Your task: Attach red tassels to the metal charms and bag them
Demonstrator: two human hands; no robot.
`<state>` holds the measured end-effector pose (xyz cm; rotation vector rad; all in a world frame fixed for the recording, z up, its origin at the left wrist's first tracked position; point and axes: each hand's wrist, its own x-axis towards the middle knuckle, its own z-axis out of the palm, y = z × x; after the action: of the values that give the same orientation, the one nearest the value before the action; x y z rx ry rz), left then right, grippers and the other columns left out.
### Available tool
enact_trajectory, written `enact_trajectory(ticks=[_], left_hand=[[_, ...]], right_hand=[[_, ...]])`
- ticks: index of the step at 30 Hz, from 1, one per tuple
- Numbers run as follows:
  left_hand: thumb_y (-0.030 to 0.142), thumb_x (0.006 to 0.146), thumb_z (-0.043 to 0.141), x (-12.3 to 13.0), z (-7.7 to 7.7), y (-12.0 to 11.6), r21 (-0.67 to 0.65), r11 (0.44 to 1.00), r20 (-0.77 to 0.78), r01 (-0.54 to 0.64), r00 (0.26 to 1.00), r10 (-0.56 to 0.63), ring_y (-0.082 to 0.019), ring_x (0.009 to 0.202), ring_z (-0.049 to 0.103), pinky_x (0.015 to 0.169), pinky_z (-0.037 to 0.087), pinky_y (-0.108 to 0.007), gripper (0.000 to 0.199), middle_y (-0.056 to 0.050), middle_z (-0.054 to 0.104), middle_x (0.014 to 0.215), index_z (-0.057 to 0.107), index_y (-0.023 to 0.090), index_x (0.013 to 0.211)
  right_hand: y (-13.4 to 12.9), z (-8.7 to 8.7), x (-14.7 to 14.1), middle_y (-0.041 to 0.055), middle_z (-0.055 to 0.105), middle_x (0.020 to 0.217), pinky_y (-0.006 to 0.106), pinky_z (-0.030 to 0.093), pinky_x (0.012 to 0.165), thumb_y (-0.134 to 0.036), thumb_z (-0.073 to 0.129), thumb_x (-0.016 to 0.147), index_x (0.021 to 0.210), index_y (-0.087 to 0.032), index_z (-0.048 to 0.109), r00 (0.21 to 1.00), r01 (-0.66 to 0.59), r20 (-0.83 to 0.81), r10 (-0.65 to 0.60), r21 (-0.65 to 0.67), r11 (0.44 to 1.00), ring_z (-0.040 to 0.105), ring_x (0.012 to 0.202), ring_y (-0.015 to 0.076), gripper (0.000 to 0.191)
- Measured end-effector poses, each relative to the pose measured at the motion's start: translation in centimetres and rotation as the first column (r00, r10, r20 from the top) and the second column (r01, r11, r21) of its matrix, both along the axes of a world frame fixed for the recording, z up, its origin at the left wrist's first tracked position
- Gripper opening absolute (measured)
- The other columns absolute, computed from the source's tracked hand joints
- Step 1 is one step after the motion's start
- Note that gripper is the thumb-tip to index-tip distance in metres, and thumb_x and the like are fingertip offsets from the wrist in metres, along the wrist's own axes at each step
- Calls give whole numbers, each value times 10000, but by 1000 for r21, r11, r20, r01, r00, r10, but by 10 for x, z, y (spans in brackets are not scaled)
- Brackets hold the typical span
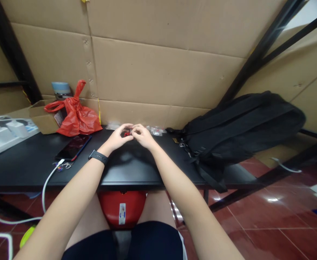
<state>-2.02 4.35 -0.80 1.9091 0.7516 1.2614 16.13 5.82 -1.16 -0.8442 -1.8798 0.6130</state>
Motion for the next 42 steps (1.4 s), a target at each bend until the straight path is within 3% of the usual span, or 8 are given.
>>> enact_trajectory(ticks=[7,13,21,25,28,32,37,42], left_hand=[[300,714,781,-4,0,-3,65,996,-100,-62,993,68,-201,989,667,980,500,-376,397,-71,709,1043,644,167,1063],[256,716,726,-9,-3,1,98,971,-219,-216,947,233,-165,807,637,802,484,-290,235,-18,706,875,676,171,930],[345,854,686,-8,-2,-8,249,902,-535,-352,727,431,-252,1088,629,911,401,-365,143,-18,760,1133,813,282,872],[383,902,639,-13,-6,-10,249,860,-609,-446,619,497,-273,1098,590,892,360,-393,200,-32,738,1125,824,318,865],[384,923,605,-16,-7,-13,197,879,-639,-434,623,451,-253,1086,609,867,356,-368,216,-11,747,1100,817,346,905],[395,917,608,-13,-1,-18,188,867,-675,-462,581,456,-261,1091,611,860,353,-355,213,-24,741,1115,814,366,963],[281,875,607,-14,16,-12,100,920,-774,-379,551,311,-236,955,678,863,319,-373,213,-7,794,941,809,336,833],[190,840,597,-23,18,3,253,912,-778,-322,493,389,-232,859,672,862,310,-409,218,-53,788,850,788,261,763]], right_hand=[[0,-3,0,54,557,1057,376,444,957,-271,601,820,732,-181,646,1000,-17,-14,17,0,1000,581,1009,197,133],[3,-3,2,52,554,1090,364,457,925,-239,604,803,700,-175,619,1000,6,13,-6,-44,999,584,945,175,122],[3,-6,4,41,623,945,324,461,886,-264,583,896,777,-184,650,989,68,133,-68,8,998,587,905,177,158],[2,-13,16,55,657,994,340,459,913,-211,631,872,922,-191,679,907,293,306,-288,30,956,602,952,199,72],[0,-16,23,76,654,1145,374,439,965,-266,749,800,1085,-218,691,800,379,503,-328,1,925,590,1082,247,294],[-5,-15,26,94,645,1179,344,443,929,-246,751,800,1202,-207,666,732,377,630,-260,-56,924,587,1066,242,413],[-6,-3,16,96,639,1233,412,403,986,-283,681,877,1203,-221,661,668,359,689,-281,33,933,555,1162,275,333],[0,1,18,141,657,1189,440,435,950,-272,670,877,1209,-187,664,606,292,764,-224,49,955,602,1101,313,343]])
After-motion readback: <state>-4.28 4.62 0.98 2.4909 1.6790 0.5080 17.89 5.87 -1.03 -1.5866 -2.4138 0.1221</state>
